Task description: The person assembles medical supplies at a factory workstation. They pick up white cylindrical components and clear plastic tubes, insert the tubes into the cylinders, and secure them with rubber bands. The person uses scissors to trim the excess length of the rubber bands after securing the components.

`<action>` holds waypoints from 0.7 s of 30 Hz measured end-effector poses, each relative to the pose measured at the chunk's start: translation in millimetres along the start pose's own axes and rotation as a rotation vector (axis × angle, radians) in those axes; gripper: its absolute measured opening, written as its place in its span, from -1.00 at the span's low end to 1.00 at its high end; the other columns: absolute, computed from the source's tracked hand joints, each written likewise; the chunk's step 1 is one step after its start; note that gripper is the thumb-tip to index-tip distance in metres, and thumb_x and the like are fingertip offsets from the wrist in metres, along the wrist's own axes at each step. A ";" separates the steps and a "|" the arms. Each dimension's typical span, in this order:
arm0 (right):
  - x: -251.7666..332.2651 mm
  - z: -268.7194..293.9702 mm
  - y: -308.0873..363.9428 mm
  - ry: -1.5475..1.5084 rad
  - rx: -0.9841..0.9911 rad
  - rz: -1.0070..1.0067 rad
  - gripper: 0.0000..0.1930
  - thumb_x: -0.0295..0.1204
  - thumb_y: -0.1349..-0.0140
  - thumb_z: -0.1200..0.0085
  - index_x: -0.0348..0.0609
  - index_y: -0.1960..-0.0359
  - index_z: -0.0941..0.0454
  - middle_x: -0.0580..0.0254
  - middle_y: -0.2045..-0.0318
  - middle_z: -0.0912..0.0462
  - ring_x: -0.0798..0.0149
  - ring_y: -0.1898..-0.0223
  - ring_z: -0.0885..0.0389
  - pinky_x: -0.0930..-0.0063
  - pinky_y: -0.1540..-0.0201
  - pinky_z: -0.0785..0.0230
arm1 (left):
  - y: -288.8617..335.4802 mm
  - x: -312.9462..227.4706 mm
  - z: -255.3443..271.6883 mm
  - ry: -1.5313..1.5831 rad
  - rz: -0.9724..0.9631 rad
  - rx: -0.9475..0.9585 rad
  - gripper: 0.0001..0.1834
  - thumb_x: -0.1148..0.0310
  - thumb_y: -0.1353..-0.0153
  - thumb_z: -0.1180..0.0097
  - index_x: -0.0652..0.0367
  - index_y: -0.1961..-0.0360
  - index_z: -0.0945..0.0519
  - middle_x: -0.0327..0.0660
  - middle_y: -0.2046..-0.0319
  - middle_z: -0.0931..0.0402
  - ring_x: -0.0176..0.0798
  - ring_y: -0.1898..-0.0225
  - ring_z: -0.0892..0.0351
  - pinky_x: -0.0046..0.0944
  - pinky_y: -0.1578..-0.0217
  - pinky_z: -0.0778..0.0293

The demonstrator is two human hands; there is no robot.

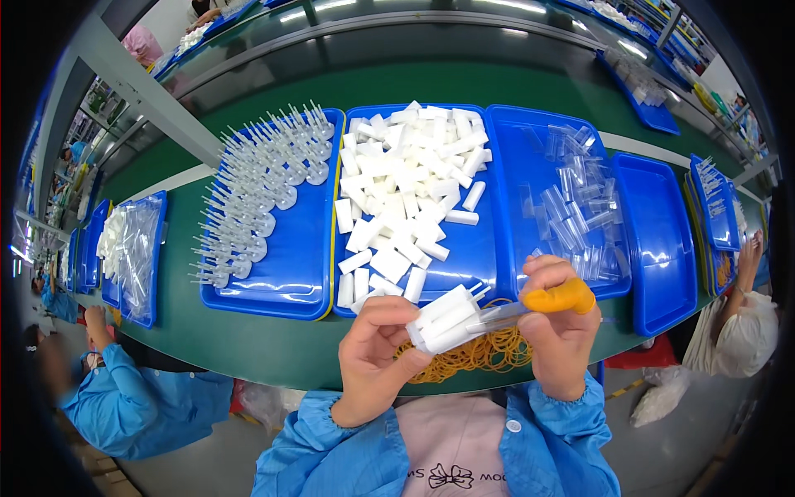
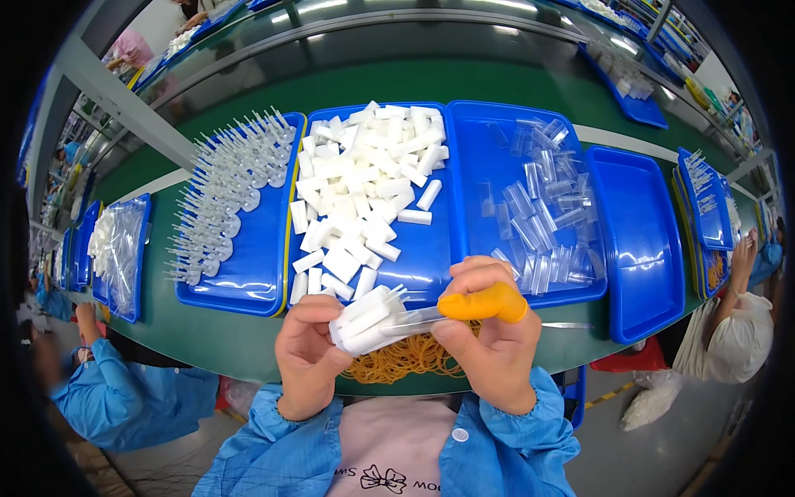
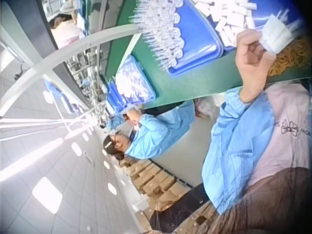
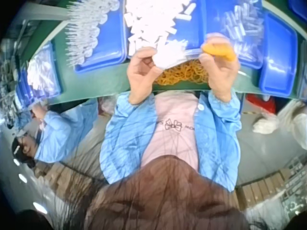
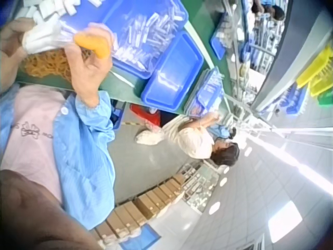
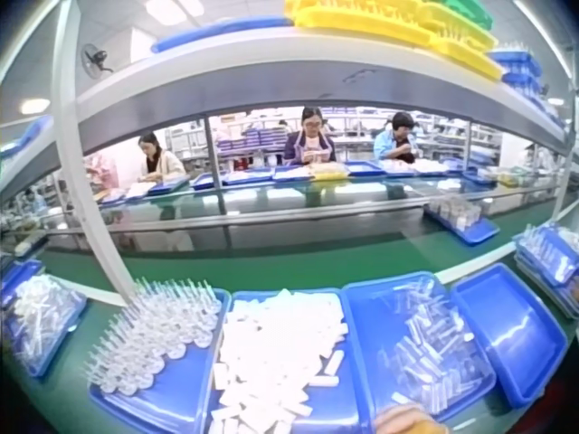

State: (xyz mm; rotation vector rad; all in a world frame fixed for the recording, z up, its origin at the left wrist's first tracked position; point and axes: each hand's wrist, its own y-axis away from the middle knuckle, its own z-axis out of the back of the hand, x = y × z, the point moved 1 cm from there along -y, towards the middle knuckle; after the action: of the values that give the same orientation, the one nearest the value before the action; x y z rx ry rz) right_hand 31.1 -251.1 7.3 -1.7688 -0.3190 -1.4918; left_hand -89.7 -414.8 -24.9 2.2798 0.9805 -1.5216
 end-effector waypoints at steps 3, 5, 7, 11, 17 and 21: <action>4.3 -3.4 1.1 -0.125 0.037 -0.080 -0.81 -0.51 0.06 -0.25 -0.21 0.39 -0.52 0.27 0.31 -0.52 0.14 0.06 -0.38 0.24 -0.07 -0.17 | 1.5 -2.6 2.8 -0.004 -0.024 0.011 -0.60 0.63 -0.05 -0.20 0.36 0.05 -0.42 -0.11 0.04 -0.29 -0.23 -0.01 -0.42 -0.20 -0.08 -0.40; 5.0 -1.0 -0.8 -0.117 0.141 -0.110 -0.81 -0.50 0.05 -0.26 -0.22 0.39 -0.52 0.26 0.30 -0.52 0.15 0.05 -0.37 0.24 -0.06 -0.17 | 2.9 -4.0 3.4 0.014 0.004 0.022 -0.61 0.64 -0.05 -0.21 0.36 0.07 -0.43 -0.10 0.04 -0.29 -0.23 -0.01 -0.42 -0.21 -0.08 -0.40; 5.2 -0.5 -1.1 -0.107 0.181 -0.126 -0.80 -0.49 0.05 -0.26 -0.22 0.38 -0.53 0.25 0.30 -0.53 0.15 0.05 -0.37 0.25 -0.06 -0.17 | 3.5 -3.7 2.8 0.048 0.029 0.048 -0.61 0.64 -0.04 -0.22 0.36 0.08 -0.44 -0.09 0.03 -0.28 -0.23 -0.01 -0.41 -0.21 -0.08 -0.40; 5.1 -4.0 3.8 -0.118 0.152 -0.133 -0.79 -0.52 0.04 -0.27 -0.23 0.36 -0.53 0.25 0.28 -0.53 0.17 0.03 -0.36 0.28 -0.07 -0.18 | 2.1 -2.0 -0.8 0.016 -0.002 0.032 -0.60 0.62 -0.03 -0.25 0.35 0.08 -0.44 -0.08 0.03 -0.28 -0.23 0.00 -0.41 -0.20 -0.08 -0.41; -2.4 -14.3 17.3 -0.265 0.051 -0.298 -0.76 -0.61 0.05 -0.25 -0.24 0.30 -0.52 0.24 0.21 -0.51 0.22 -0.01 -0.36 0.35 -0.07 -0.20 | 1.9 3.7 -3.8 -0.022 -0.008 0.048 -0.59 0.62 -0.01 -0.27 0.35 0.09 -0.45 -0.06 0.04 -0.29 -0.21 0.03 -0.44 -0.21 -0.04 -0.46; -7.4 -11.6 16.6 -0.201 0.077 -0.230 -0.74 -0.61 0.05 -0.25 -0.24 0.28 -0.52 0.24 0.20 -0.51 0.23 0.00 -0.38 0.38 -0.06 -0.21 | -0.6 1.2 -5.5 -0.050 0.003 0.025 -0.60 0.64 0.01 -0.27 0.35 0.10 -0.46 -0.06 0.05 -0.30 -0.20 0.03 -0.45 -0.20 -0.03 -0.48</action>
State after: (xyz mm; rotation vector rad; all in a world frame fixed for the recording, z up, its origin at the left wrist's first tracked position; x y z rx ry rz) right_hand 31.3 -268.1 -6.1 -1.8733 -0.6936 -1.4373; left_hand -85.8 -411.0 -23.5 2.2474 0.9487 -1.5906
